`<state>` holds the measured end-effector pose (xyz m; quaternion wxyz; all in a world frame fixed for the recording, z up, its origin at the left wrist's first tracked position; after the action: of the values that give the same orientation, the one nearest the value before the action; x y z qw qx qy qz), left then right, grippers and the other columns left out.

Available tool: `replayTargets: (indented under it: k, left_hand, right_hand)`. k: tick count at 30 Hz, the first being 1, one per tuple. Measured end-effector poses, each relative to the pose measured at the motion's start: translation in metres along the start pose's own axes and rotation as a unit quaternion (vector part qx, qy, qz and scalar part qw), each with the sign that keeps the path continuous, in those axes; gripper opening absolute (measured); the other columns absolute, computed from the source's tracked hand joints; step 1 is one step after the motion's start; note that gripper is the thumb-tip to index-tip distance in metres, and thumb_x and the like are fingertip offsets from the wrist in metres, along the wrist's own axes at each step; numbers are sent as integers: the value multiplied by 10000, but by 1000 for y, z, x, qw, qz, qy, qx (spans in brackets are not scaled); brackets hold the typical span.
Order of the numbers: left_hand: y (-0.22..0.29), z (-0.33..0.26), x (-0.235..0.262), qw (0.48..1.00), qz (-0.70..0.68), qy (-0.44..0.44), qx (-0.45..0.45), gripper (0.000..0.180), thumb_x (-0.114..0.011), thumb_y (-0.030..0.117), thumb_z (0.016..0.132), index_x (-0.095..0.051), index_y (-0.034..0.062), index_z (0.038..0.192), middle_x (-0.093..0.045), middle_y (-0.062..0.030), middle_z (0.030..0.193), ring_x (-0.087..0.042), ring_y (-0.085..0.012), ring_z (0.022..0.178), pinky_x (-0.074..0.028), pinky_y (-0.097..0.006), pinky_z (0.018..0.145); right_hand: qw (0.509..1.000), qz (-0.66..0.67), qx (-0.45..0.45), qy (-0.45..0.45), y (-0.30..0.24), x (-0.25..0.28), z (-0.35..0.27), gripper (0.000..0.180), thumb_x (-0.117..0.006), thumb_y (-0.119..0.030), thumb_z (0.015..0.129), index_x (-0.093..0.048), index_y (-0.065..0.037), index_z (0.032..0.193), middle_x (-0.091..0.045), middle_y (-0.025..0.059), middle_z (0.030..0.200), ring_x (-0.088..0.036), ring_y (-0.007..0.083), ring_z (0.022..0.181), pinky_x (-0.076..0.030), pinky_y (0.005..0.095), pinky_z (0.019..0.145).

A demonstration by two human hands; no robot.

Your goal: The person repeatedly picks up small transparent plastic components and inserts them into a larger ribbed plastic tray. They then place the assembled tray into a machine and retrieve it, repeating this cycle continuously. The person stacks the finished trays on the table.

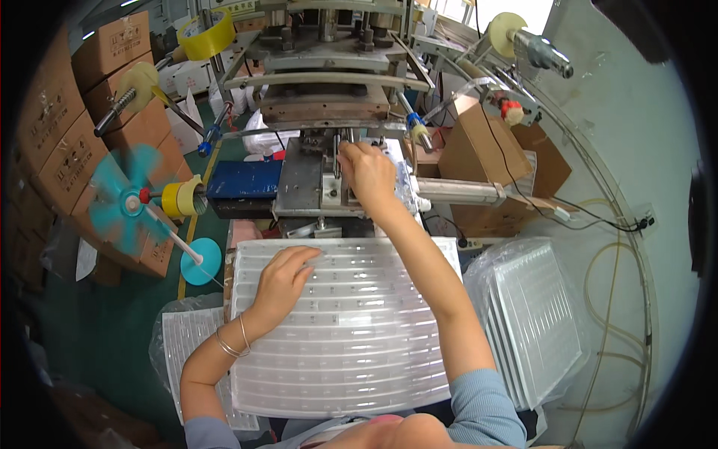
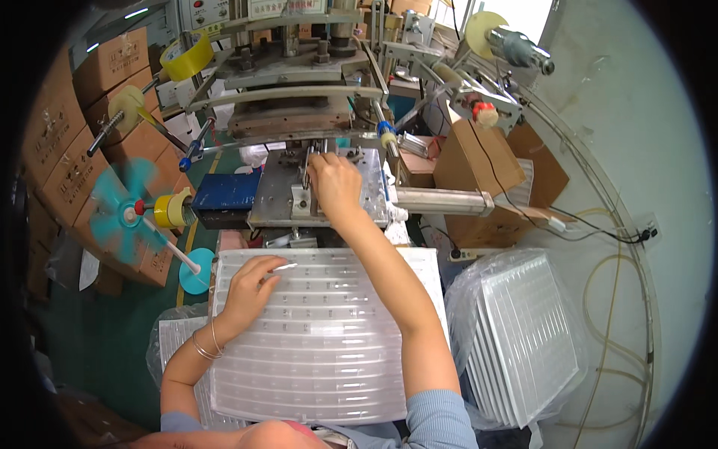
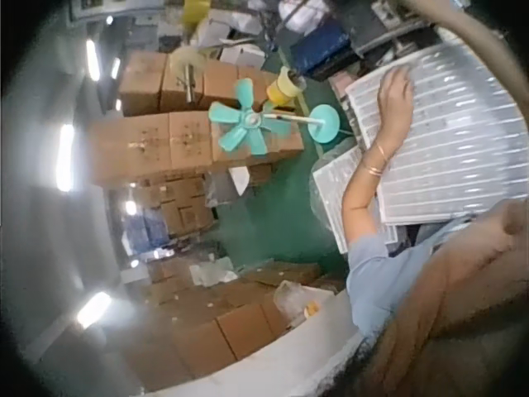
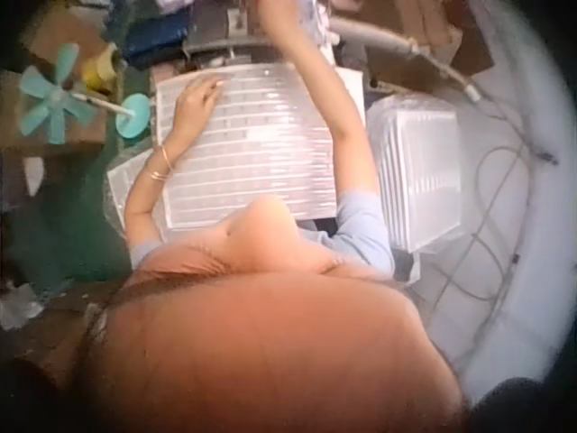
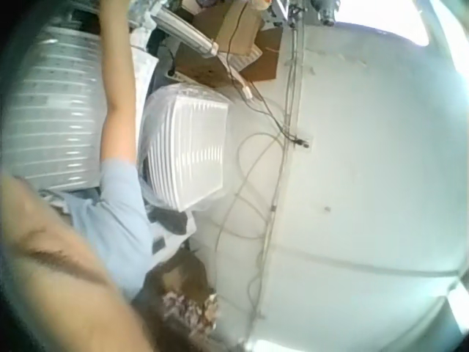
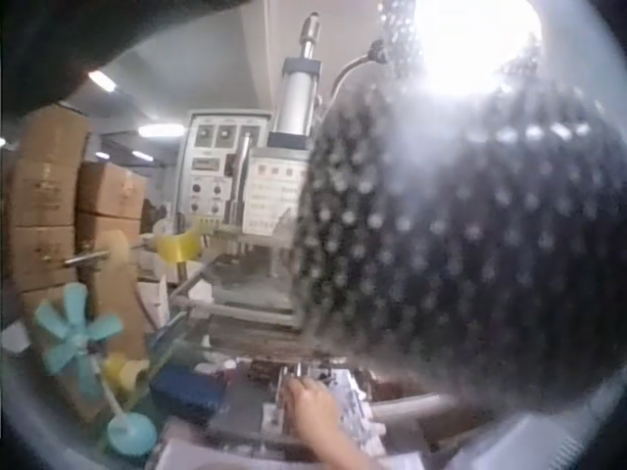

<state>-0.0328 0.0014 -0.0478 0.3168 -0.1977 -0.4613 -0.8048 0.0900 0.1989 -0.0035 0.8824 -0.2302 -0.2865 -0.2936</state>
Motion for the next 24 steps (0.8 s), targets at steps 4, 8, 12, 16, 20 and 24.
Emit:
replayTargets:
  k: [4, 8, 12, 16, 20, 24]
  left_hand:
    - [30, -9, -18, 997, -58, -55, 8, 258, -626, -32, 777, -630, 15, 1031, -573, -106, 1024, -618, -258, 843, -521, -316, 730]
    - [34, -29, -42, 993, -51, -107, -20, 262, -656, -1, 765, -636, 39, 1023, -589, -93, 997, -616, -234, 846, -527, -309, 674]
    - [35, -44, -69, 981, 38, -166, -93, 203, -674, 47, 743, -636, 70, 941, -608, -60, 916, -603, -218, 840, -497, -329, 672]
    - [30, -48, -70, 950, 199, -180, -159, 170, -679, 75, 724, -616, 104, 879, -585, -32, 828, -559, -203, 805, -408, -346, 745]
    - [26, -51, -66, 929, 270, -217, -130, 181, -692, 98, 712, -607, 107, 872, -564, -26, 819, -526, -201, 813, -361, -344, 772]
    - [29, -49, -63, 918, 296, -241, -110, 206, -713, 143, 702, -608, 103, 875, -558, -29, 843, -519, -203, 819, -360, -342, 765]
  right_hand:
    - [996, 59, 16, 66, 17, 15, -15, 388, -659, -206, 804, -571, -58, 1152, -615, 147, 1080, -583, 345, 977, -472, 397, 818]
    - [993, 116, -20, 6, 19, 59, -72, 369, -657, -208, 813, -577, -32, 1127, -614, 168, 1089, -571, 354, 993, -447, 403, 843]
    - [981, 94, 20, -169, 10, 91, -148, 238, -699, -199, 760, -653, -77, 959, -639, 98, 958, -590, 299, 885, -448, 385, 774]
    - [958, 82, 94, -257, -5, 105, -200, 189, -719, -219, 718, -651, -116, 861, -598, 31, 901, -558, 229, 859, -414, 358, 748]
    - [946, 52, 98, -305, -9, 102, -214, 149, -721, -172, 703, -645, -120, 820, -592, 12, 907, -550, 205, 871, -404, 337, 767]
    - [951, 138, 89, -264, -3, 101, -203, 175, -715, -132, 708, -604, -100, 840, -593, 43, 897, -573, 242, 828, -440, 370, 746]
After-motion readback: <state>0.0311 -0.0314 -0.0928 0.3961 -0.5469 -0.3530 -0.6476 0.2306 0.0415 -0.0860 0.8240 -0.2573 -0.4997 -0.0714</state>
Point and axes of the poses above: each hand's wrist, its own z-axis towards the middle knuckle, its own x-axis out of the back of the hand, y = z × x, the point moved 2 cm from there along z, towards the middle knuckle
